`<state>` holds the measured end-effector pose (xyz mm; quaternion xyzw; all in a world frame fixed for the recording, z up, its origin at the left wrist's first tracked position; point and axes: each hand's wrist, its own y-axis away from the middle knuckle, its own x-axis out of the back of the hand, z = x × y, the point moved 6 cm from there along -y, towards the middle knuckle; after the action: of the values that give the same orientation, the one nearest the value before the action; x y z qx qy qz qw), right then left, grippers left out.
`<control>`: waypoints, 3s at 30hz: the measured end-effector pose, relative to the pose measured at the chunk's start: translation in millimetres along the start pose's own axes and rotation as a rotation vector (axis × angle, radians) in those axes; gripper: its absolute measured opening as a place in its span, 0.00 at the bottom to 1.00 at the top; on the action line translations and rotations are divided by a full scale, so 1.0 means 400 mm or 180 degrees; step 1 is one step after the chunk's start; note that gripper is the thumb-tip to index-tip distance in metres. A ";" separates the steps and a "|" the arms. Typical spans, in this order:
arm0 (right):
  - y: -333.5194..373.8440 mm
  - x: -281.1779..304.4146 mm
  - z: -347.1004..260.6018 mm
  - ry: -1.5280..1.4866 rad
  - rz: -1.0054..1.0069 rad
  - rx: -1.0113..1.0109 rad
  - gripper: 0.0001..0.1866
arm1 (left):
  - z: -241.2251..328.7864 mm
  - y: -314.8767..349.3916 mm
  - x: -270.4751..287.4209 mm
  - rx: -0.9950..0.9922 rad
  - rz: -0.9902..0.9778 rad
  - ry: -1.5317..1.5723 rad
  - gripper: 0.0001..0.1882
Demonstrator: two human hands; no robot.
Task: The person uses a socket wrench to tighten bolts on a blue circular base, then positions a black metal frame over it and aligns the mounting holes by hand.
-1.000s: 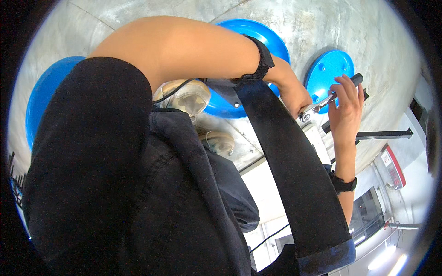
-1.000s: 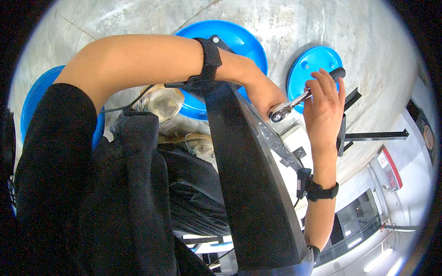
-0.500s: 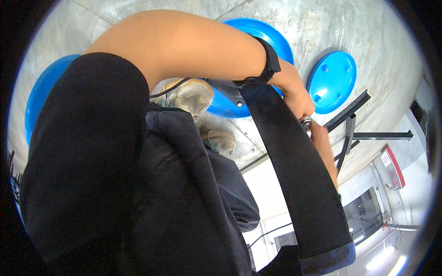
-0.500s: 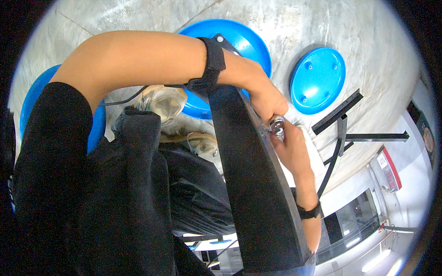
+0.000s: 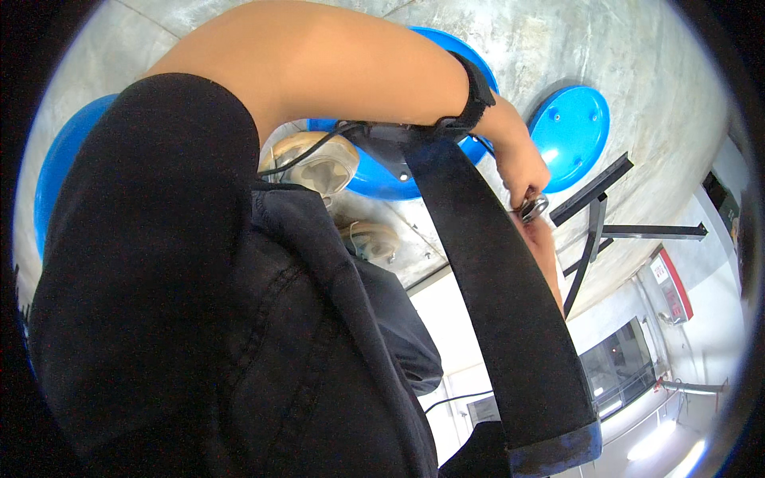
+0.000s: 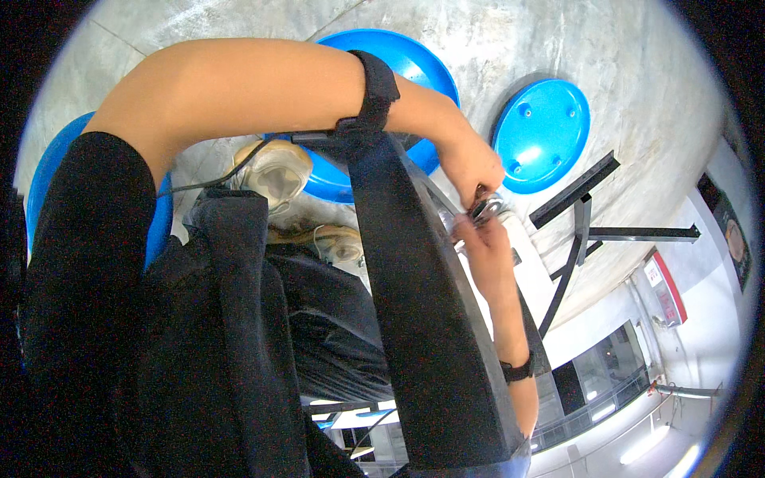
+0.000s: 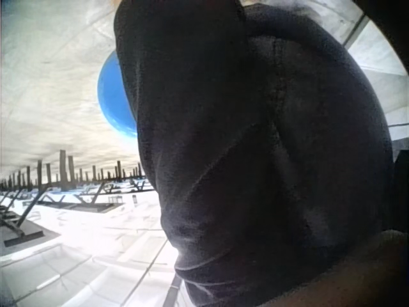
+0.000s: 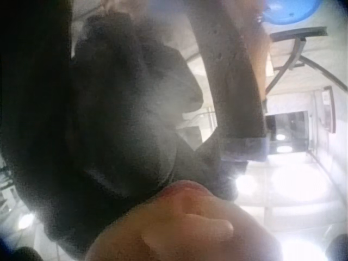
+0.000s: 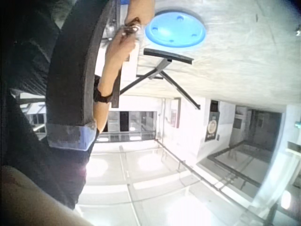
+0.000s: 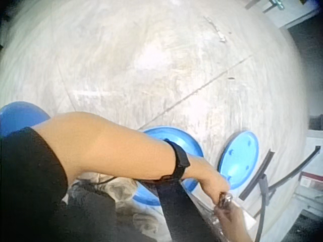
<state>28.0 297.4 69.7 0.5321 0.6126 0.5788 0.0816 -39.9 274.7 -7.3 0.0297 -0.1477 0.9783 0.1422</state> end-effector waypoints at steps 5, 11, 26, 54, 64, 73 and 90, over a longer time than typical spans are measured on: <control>-0.009 0.037 -0.084 0.1069 -0.0040 0.0558 0.07 | 0.034 0.019 -0.012 -0.0097 0.0214 0.0256 0.14; -0.048 0.093 -0.224 0.3081 0.0900 0.2248 0.14 | -0.042 -0.019 -0.021 0.0495 -0.0044 0.0214 0.14; -0.011 0.086 -0.152 0.2232 0.0247 0.1377 0.08 | -0.007 -0.015 -0.009 0.0410 0.0004 0.0102 0.12; -0.090 0.174 -0.176 0.3111 0.1358 0.2278 0.07 | 0.009 0.020 -0.012 -0.0116 0.0102 -0.0024 0.13; 0.029 -0.039 0.114 0.0110 0.0517 -0.0266 0.11 | -0.021 -0.008 -0.017 0.0075 -0.0471 -0.0152 0.12; -0.113 0.230 -0.062 0.2559 0.0900 0.1362 0.12 | 0.004 0.011 -0.011 -0.0288 0.0166 0.0673 0.12; 0.051 0.043 0.181 0.1207 0.2214 -0.0698 0.15 | 0.013 0.010 -0.009 -0.0390 -0.0500 0.0495 0.09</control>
<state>83.9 350.3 71.8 0.5795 0.3350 0.7215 -0.1771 -37.7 268.6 -3.9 -0.0434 -0.1929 0.9526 0.2310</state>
